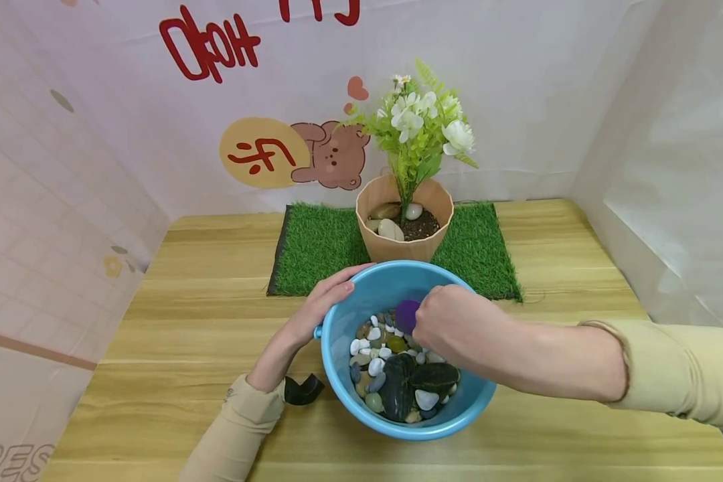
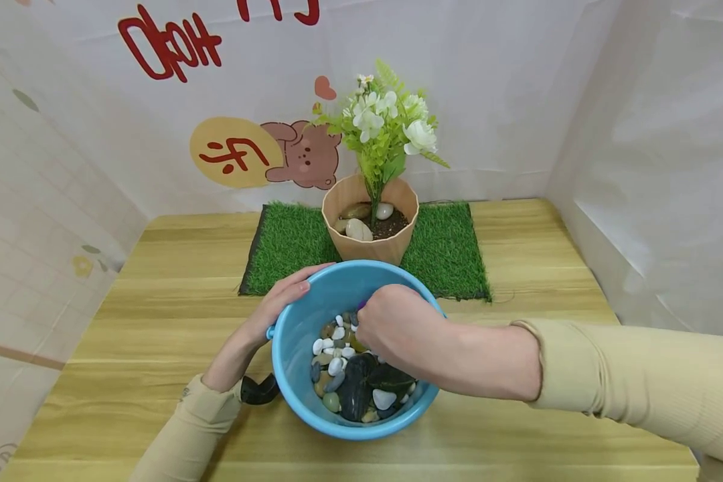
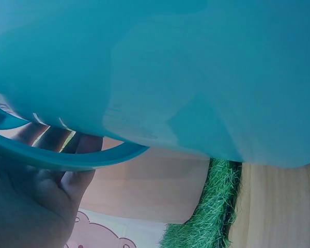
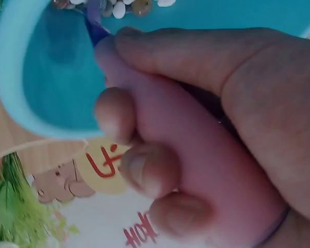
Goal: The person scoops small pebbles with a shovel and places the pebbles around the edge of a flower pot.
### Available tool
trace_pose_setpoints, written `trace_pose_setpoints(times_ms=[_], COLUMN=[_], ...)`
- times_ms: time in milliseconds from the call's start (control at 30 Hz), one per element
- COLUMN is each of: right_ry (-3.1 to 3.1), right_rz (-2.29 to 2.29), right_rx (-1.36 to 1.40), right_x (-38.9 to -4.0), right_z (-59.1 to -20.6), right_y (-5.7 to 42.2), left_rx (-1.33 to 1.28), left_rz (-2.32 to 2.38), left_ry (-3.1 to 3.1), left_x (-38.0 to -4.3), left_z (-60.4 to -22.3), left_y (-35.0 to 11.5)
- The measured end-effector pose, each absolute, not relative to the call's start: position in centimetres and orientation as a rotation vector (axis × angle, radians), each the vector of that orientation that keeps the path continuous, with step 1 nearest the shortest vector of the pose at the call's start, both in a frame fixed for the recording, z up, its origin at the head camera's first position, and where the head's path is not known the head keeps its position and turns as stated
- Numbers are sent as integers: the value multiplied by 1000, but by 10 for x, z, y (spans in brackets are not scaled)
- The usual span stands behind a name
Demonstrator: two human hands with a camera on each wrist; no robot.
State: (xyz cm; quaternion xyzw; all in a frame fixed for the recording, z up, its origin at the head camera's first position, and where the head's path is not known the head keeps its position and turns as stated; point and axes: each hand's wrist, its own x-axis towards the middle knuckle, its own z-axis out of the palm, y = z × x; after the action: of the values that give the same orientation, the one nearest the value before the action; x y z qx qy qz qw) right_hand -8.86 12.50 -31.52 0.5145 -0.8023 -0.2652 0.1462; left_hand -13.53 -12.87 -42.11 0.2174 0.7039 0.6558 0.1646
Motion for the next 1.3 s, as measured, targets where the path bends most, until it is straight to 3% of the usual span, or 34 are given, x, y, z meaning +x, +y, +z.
trace_pose_setpoints(times_ms=[533, 967, 1300], right_ry=[-2582, -2822, -2716], right_rz=[-695, -230, -440], right_rx=[1592, 1628, 1585], right_x=[-113, -136, -126], right_z=[-305, -321, -329], right_y=[124, 132, 130], left_rx=[622, 602, 618], left_rz=[1871, 1883, 1881], left_ry=[1998, 1966, 1971], left_x=[-134, -134, -135], left_z=[-419, -420, -420], left_y=[-130, -128, -128])
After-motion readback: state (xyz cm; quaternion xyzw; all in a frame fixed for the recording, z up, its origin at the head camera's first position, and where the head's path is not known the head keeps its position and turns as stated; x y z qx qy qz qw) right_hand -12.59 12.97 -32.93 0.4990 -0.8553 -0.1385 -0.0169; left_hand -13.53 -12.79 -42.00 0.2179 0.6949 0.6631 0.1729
